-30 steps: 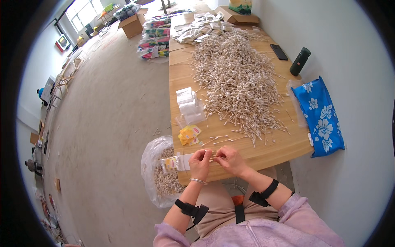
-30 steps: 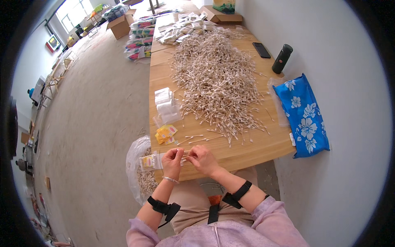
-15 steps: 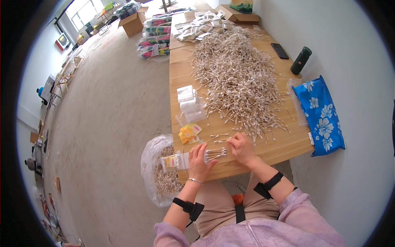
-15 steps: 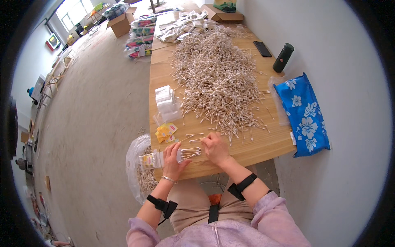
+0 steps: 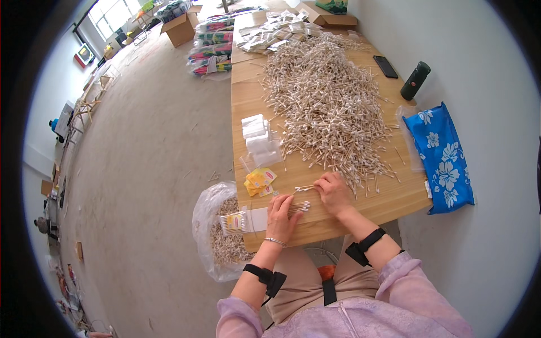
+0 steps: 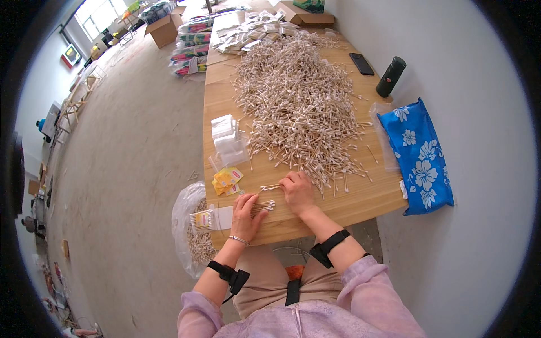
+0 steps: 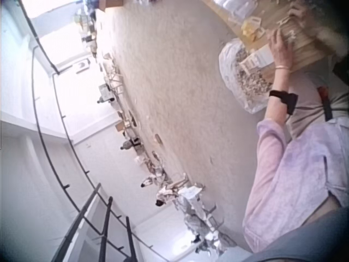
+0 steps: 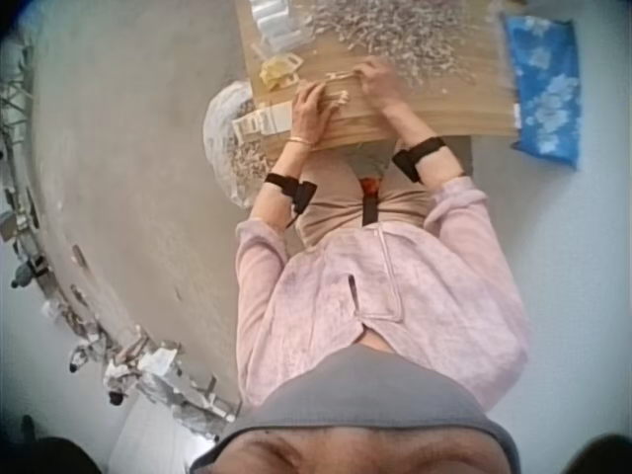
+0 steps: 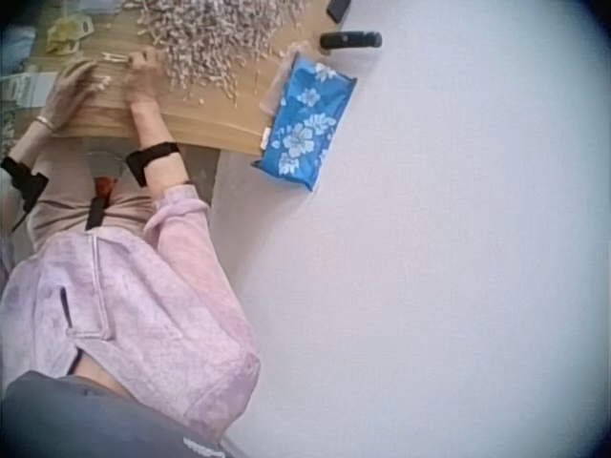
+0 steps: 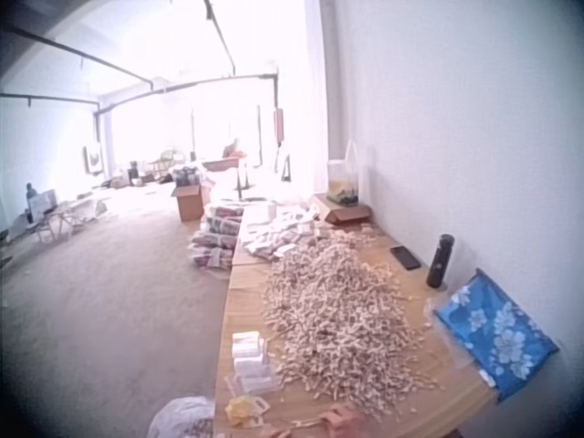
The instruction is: The user is seen packaging individual cotton swabs into small plastic bags.
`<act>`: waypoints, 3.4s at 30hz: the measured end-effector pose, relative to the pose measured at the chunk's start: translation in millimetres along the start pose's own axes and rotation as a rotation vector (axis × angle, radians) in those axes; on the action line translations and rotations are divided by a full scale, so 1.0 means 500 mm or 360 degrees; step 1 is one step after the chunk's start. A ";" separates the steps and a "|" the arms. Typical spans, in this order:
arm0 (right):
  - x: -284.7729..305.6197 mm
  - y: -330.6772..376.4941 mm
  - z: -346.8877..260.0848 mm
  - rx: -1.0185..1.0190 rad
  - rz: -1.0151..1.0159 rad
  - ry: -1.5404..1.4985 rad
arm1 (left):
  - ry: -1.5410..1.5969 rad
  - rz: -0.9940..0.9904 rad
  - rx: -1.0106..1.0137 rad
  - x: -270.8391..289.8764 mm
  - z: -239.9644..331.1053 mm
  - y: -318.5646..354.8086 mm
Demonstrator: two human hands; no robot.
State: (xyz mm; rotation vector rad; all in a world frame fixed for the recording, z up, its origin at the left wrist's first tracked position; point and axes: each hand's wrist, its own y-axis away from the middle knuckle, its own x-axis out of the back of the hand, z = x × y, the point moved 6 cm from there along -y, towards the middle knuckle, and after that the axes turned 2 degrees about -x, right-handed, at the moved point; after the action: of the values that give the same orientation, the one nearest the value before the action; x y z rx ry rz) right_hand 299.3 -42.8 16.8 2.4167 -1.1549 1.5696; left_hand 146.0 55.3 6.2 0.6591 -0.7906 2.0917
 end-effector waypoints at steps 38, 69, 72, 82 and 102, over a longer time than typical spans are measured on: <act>-0.048 0.014 -0.043 -0.0035 -0.0135 -0.0256 | 0.0017 0.0182 0.0108 -0.011 0.014 0.001; -0.067 0.142 -0.121 0.0235 -0.0806 0.0531 | 0.1507 0.0638 0.0503 -0.009 -0.057 0.050; -0.065 0.136 -0.113 0.0238 -0.0722 0.0490 | 0.1527 0.0647 0.0498 -0.007 -0.061 0.040; -0.050 0.112 -0.102 0.0155 -0.0687 0.0377 | 0.1613 0.0704 0.0499 -0.009 -0.065 0.029; -0.076 0.075 -0.085 -0.0394 -0.0069 -0.1287 | 0.1732 0.0670 0.0519 -0.052 -0.070 0.014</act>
State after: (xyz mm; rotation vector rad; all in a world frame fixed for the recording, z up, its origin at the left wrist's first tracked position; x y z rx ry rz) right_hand 236.2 -31.6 -5.9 2.9163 -1.2473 0.3528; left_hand 148.5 64.4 -36.9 -0.5612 0.0545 2.5107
